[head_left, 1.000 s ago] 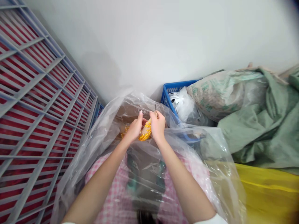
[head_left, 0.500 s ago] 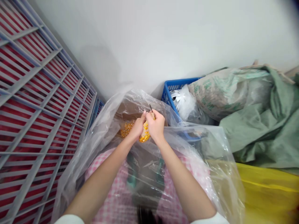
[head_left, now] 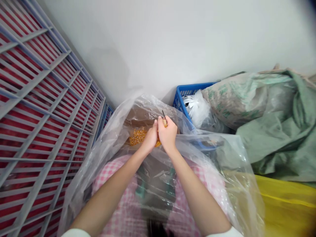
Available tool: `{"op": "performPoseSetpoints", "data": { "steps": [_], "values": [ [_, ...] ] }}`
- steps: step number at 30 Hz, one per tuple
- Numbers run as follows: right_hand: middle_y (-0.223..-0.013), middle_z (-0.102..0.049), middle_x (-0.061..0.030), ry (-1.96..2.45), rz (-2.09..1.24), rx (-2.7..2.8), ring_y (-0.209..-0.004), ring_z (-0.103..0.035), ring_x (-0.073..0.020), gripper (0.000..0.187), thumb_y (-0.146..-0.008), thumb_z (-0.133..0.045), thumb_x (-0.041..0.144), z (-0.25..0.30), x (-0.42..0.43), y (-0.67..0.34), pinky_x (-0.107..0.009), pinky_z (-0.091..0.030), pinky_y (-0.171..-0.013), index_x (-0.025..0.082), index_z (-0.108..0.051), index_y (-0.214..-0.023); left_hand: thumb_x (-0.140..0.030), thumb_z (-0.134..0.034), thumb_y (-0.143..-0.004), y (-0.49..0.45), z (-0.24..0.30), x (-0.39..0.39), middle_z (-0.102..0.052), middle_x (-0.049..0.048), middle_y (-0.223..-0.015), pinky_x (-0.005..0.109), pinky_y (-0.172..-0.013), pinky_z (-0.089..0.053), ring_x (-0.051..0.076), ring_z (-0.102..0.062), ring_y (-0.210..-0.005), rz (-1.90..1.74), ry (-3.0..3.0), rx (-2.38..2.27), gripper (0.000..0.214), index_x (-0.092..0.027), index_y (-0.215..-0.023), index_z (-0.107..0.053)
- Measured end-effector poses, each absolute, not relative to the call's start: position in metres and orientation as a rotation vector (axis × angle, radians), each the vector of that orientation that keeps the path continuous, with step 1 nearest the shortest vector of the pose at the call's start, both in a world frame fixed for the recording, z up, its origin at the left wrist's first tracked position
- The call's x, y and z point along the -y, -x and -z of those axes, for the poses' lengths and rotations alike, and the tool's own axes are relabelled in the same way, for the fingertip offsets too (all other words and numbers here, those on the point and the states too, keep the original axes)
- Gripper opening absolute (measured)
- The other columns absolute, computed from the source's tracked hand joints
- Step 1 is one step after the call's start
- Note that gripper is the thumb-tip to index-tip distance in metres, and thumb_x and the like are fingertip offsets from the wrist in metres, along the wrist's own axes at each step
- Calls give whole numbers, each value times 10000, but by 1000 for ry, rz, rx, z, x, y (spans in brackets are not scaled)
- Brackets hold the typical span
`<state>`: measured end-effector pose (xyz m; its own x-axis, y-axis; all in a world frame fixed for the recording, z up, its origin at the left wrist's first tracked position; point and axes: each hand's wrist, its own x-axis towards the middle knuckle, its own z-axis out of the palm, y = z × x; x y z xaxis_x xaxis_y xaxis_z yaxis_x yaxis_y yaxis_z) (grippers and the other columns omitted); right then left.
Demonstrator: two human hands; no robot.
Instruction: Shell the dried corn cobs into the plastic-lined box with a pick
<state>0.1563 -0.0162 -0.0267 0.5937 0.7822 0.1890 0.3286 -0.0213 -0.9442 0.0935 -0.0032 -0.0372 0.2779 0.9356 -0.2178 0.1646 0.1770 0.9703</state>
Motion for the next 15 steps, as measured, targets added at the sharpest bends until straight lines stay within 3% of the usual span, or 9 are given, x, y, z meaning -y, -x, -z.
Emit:
{"op": "performPoseSetpoints", "data": {
  "steps": [10,15],
  "values": [
    [-487,-306,79,1443,-656,749,-491,-289,-74,324,-765,-485,337,28,13,-161,-218,-242,-512,187,-323,-527,-524,-182,-871,-95,40,14,-657,97,-703,271,-619,-417,180,-590,-651,-846,-1575,-1271,635,-108,-841,-661],
    [-499,-315,76,1441,-701,719,-495,-294,-80,311,-767,-481,376,28,10,-165,-221,-243,-509,191,-354,-551,-592,-155,-841,-89,37,9,-672,125,-852,324,-757,-430,223,-604,-833,-728,-1538,-1244,690,-125,-902,-659]
  ]
}}
